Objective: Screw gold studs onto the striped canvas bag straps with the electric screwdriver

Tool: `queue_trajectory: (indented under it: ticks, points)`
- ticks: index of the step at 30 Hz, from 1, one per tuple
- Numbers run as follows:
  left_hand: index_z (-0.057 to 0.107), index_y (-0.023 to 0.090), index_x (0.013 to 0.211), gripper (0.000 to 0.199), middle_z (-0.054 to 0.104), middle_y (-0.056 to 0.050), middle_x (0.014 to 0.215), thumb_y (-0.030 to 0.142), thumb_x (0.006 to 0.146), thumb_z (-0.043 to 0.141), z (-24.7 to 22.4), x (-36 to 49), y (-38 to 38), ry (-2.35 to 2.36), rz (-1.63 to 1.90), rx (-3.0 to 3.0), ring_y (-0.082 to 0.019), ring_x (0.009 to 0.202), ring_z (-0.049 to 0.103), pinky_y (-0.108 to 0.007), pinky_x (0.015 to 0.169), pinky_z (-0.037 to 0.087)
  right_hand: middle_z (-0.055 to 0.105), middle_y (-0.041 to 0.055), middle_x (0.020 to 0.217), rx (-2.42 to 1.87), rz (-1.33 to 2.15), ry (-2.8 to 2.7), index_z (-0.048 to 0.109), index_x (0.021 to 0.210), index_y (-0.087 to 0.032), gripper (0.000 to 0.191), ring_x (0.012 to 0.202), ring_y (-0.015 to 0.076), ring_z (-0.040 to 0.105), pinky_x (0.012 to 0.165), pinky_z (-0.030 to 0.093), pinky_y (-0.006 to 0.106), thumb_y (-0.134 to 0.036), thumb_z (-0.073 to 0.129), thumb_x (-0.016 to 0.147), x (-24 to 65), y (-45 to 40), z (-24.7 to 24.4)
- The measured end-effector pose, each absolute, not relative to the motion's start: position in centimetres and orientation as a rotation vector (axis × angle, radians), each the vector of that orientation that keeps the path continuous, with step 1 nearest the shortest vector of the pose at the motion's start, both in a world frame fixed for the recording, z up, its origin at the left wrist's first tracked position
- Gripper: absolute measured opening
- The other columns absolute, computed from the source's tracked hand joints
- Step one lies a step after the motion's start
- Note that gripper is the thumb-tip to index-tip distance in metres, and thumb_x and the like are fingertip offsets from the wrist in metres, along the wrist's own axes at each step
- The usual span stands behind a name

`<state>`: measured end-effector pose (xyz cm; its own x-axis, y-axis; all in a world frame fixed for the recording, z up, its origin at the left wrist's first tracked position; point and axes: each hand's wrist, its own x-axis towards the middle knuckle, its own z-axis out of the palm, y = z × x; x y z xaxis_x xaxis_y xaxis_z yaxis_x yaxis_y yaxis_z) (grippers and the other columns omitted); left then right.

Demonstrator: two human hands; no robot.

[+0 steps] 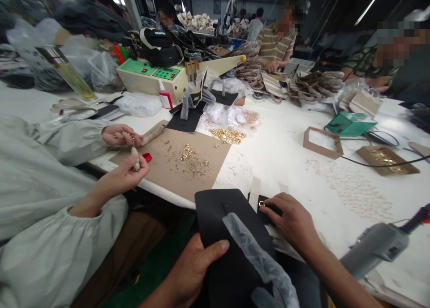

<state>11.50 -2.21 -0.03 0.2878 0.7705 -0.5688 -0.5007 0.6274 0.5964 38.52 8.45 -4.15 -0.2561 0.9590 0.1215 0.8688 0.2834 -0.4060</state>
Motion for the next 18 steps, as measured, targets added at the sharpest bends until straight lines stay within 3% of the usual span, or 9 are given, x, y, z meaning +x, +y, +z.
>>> queue_trajectory:
  ticks: [7, 13, 18]
  points:
    - [0.067, 0.01, 0.13, 0.058, 0.076, -0.018, 0.119, 0.037, 0.081, 0.079, 0.1, 12.0, -1.9, 0.94, 0.843, 0.342, -0.029, 0.104, 0.076, -0.039, 0.097, 0.061, 0.067, 0.0024, 0.089, -1.64, 0.1, -2.629, 0.076, 0.097, -0.03, 0.032, 0.088, 0.0221, 0.063, 0.079, 0.036, 0.04, -0.039, 0.046, 0.106, 37.2, 8.0, -1.2]
    - [0.068, 0.01, 0.129, 0.054, 0.075, -0.018, 0.121, 0.037, 0.083, 0.077, 0.1, 12.1, -1.8, 0.928, 0.832, 0.351, -0.029, 0.105, 0.076, -0.04, 0.099, 0.06, 0.069, 0.0008, 0.104, -1.688, 0.354, -2.565, 0.074, 0.107, -0.031, 0.021, 0.098, 0.0216, 0.065, 0.087, 0.041, 0.038, -0.037, 0.054, 0.103, 37.4, 8.9, -0.7]
    - [0.068, 0.01, 0.13, 0.056, 0.075, -0.019, 0.121, 0.037, 0.082, 0.078, -0.3, 11.9, -1.8, 0.94, 0.84, 0.336, -0.029, 0.105, 0.076, -0.04, 0.099, 0.061, 0.068, 0.0011, 0.106, -1.61, 0.586, -2.458, 0.075, 0.105, -0.032, 0.025, 0.097, 0.0192, 0.063, 0.089, 0.044, 0.034, -0.039, 0.05, 0.103, 38.0, 9.6, -1.6]
